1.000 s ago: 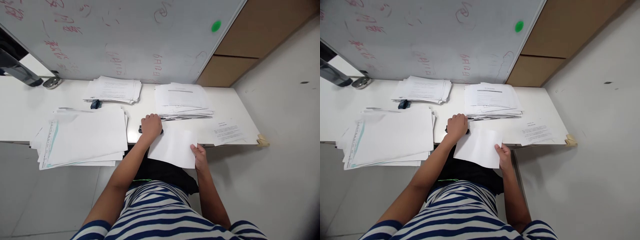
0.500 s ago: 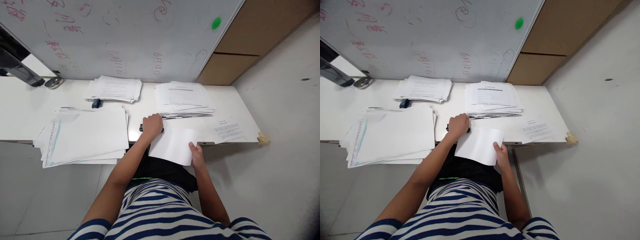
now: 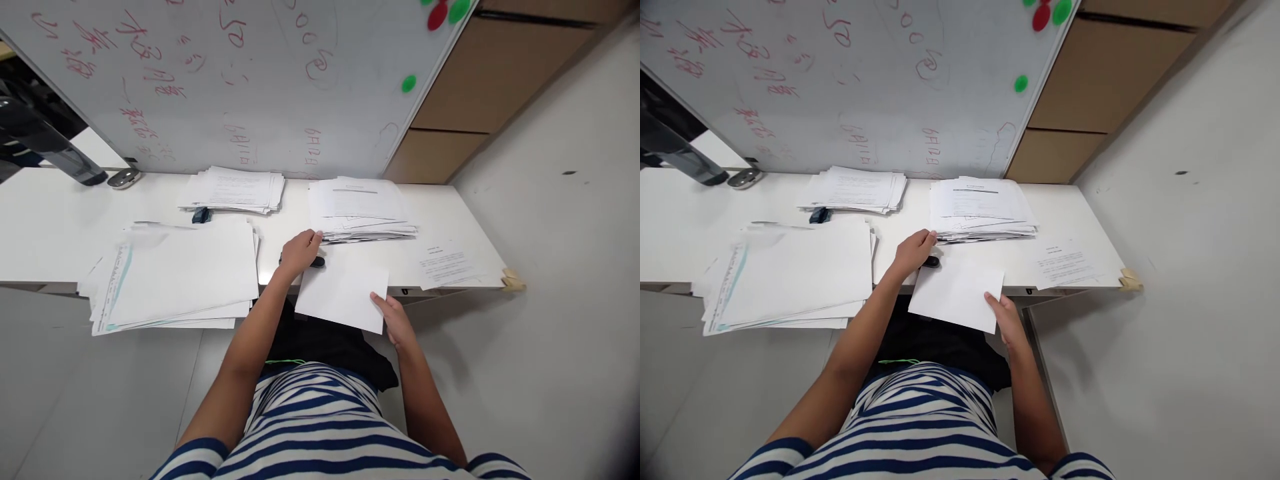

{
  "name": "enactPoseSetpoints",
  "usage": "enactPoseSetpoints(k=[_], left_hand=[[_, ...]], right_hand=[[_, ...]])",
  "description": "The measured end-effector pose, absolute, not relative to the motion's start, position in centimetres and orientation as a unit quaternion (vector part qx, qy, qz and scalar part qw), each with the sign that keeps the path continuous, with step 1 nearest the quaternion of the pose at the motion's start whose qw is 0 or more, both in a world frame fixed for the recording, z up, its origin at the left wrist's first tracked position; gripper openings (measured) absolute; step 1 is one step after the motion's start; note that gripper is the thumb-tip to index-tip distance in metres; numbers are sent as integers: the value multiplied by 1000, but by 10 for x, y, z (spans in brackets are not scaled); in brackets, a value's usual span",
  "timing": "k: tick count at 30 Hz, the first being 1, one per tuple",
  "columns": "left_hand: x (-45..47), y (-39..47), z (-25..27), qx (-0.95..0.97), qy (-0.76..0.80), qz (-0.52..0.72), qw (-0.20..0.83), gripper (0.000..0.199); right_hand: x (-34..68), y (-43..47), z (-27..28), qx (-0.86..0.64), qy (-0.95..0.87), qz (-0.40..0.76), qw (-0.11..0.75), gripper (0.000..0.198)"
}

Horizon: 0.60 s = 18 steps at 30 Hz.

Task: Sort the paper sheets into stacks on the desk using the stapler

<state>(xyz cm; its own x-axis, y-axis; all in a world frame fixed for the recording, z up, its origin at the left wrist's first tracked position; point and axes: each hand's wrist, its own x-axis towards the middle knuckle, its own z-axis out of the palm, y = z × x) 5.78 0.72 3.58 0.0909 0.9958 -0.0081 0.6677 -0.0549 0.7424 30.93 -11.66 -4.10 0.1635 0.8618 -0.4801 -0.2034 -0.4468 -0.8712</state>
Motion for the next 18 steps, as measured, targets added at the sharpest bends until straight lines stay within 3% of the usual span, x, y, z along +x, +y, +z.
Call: enactPoseSetpoints(k=[4,9,14,18], left_hand=[[40,-8,36,659,555,410,300,39],[21,-21,14,740,537,336,224,38],[17,-19,-8,743,536,355,185,36],[20,-16,-15,760,544,333,127,32]], right_hand=[[318,-121,-43,-610,-285,596,438,45],[327,-118,-36,-625,-268,558,475,41],[341,-110,-12,-635,-327,471,517,28],[346,-113,7,-671,-383,390,501,33]])
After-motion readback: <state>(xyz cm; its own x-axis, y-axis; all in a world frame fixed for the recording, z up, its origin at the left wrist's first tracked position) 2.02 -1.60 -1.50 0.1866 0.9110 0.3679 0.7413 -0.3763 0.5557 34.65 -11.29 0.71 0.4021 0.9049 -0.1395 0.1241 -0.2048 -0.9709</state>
